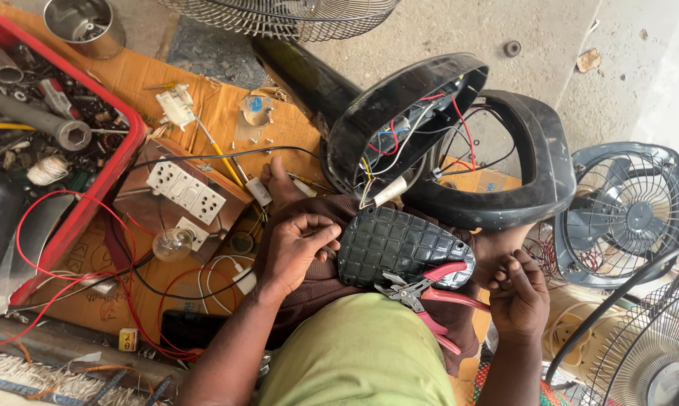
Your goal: The person is repairing a standing fan by connecting wires to a capacitor and testing the circuit with a light bulb. They twist wires together, connect them to the capacitor, and repeatedly toggle a switch to verify the fan motor spins.
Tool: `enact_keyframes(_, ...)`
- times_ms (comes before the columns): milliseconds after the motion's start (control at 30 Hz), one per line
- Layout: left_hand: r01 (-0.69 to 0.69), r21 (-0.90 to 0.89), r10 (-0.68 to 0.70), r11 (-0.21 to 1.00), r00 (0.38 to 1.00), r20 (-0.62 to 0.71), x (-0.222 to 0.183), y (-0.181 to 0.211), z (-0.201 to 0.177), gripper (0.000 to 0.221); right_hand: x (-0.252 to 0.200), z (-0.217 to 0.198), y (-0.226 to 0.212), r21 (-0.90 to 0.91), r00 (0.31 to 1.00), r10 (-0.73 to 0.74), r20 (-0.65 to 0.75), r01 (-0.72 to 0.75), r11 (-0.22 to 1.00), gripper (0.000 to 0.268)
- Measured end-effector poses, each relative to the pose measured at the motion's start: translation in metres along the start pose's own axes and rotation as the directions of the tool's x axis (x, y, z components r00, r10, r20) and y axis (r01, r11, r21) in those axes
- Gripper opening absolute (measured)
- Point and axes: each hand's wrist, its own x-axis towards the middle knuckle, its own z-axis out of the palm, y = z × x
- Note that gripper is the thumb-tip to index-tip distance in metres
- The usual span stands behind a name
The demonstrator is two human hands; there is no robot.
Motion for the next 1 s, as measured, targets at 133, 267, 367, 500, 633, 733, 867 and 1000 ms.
enact_keyframes(133,-0.076,-0.016,0.075,0.997,0.997,-0.030,-0.004,0.006,0.016,0.017,0.001,0.000,-0.001,-0.038,0.999,0.003,-0.047,-0.005,0.999,0.022)
enact_keyframes(267,-0.251,-0.037,0.250,0.967,0.968,-0.019,-0.006,0.004,0.041,0.022,0.001,-0.002,0.000,-0.030,0.999,-0.005,-0.044,0.004,1.000,0.023)
enact_keyframes(367,-0.327,-0.064,0.323,0.943,0.944,-0.060,0.002,-0.002,0.060,0.024,0.001,-0.003,-0.001,0.007,1.000,-0.003,-0.022,0.004,1.000,0.023)
enact_keyframes(500,-0.360,0.011,0.359,0.933,0.926,-0.113,0.007,-0.012,0.066,0.016,0.000,-0.007,0.001,0.022,1.000,-0.002,-0.014,0.002,1.000,0.023)
enact_keyframes(633,-0.377,-0.012,0.375,0.926,0.924,-0.079,0.007,-0.017,0.062,0.013,0.001,-0.012,0.001,0.025,1.000,-0.001,-0.017,0.002,1.000,0.023)
enact_keyframes(733,-0.411,-0.036,0.407,0.911,0.910,-0.080,0.008,-0.017,0.065,0.016,0.001,-0.013,0.002,0.035,1.000,-0.008,-0.001,0.008,0.999,0.024)
enact_keyframes(867,-0.404,-0.041,0.399,0.914,0.912,-0.089,0.013,-0.013,0.070,0.015,0.000,-0.007,0.000,0.010,0.999,-0.001,-0.034,0.002,1.000,0.023)
enact_keyframes(1000,-0.412,0.008,0.410,0.911,0.906,-0.102,0.008,-0.009,0.072,0.011,-0.006,0.011,-0.004,-0.087,0.999,-0.038,-0.037,0.035,0.996,0.021)
